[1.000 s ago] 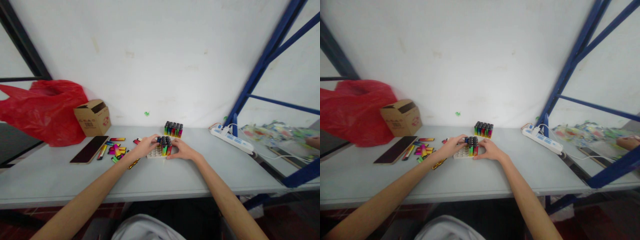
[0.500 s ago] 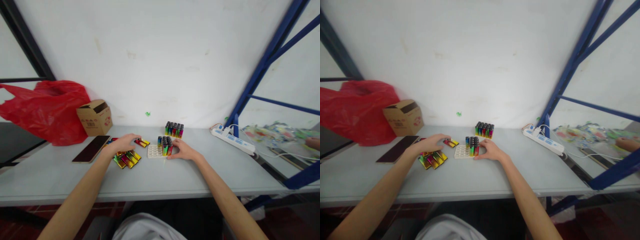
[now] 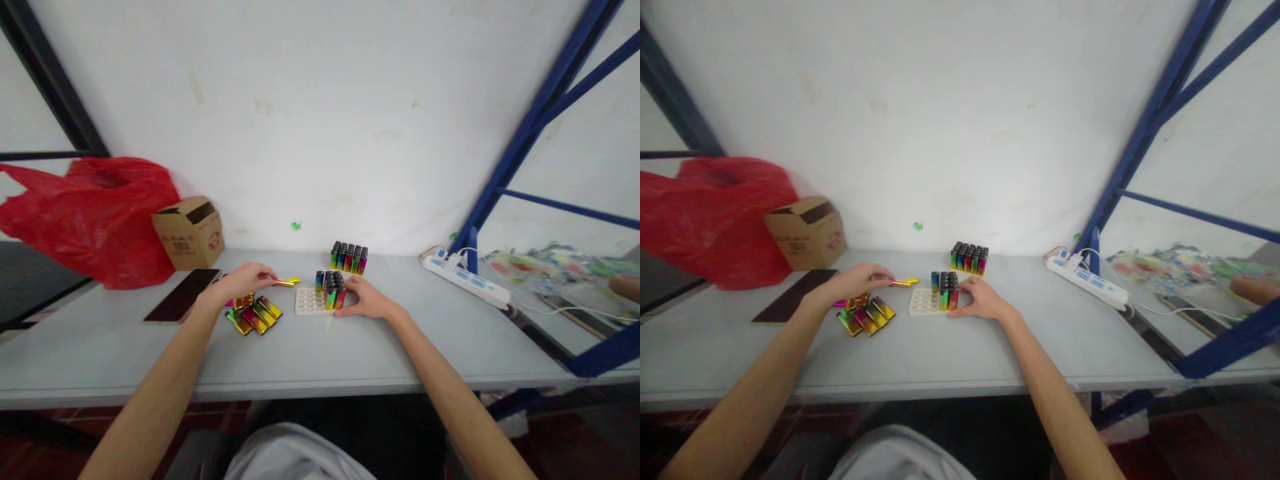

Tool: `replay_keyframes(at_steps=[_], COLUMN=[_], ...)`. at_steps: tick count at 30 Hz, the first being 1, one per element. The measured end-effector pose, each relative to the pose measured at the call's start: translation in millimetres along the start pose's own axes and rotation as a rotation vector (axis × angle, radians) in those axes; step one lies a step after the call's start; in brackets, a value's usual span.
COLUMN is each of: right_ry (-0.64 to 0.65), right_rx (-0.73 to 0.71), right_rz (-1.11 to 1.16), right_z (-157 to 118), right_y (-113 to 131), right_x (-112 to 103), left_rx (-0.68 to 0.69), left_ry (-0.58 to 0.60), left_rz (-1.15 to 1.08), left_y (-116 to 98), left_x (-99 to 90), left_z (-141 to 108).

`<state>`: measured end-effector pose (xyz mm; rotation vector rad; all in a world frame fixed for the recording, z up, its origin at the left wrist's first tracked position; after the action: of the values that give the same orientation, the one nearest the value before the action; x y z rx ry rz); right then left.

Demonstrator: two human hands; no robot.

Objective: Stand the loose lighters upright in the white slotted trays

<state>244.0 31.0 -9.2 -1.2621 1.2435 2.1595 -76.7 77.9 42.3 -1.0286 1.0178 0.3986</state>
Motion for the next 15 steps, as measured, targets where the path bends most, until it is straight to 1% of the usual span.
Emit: replay_keyframes(at_steps=[1,3,6,8,10,12,13,15], right_ry=[0.001,0.001,-0.003,-0.001,0.002,0.006,0.006,0.009], right_rx=[-0.005,-0.007,0.005,0.005,0.004,0.016,0.025,0.032], right_rz=[0.000,-0.002,-0.014,-0.017,-0.014,-0.015,-0.016,-0.014], right_z=[0,0,1,1,0,0,0,0], right_y=[1,1,2,3,4,4,3,3], right_x=[0,0,-1,-1,-1,-1,-1,-1], left_rx=[0.003,0.015,0.022,0.017,0.012,0.007,0.005,0.000], left_ry=[-0.035,-0.158,-0.358,-0.450,-0.479,-0.445,-0.417,-0.379], left_rz=[-0.036,-0.149,-0.388,-0.584,-0.810,-1.010,-1.081,-1.144], left_y=[-1,-4,-11,-19,-27,-34,-37,-41], left_x=[-3.2,-11.1,-20.0,-20.5,-14.9,-4.0,2.6,15.9], left_z=[0,1,0,-2,-3,0,2,6])
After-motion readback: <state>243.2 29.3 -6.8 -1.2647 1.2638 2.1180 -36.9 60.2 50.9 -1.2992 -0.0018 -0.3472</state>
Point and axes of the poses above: each hand's wrist, its own z-axis towards the middle knuckle, its own x-axis out of the palm, y = z × x, the point moved 5 cm from there along z, towards the middle knuckle, and after that the axes turned 4 degrees about x, right-handed, at the moved point
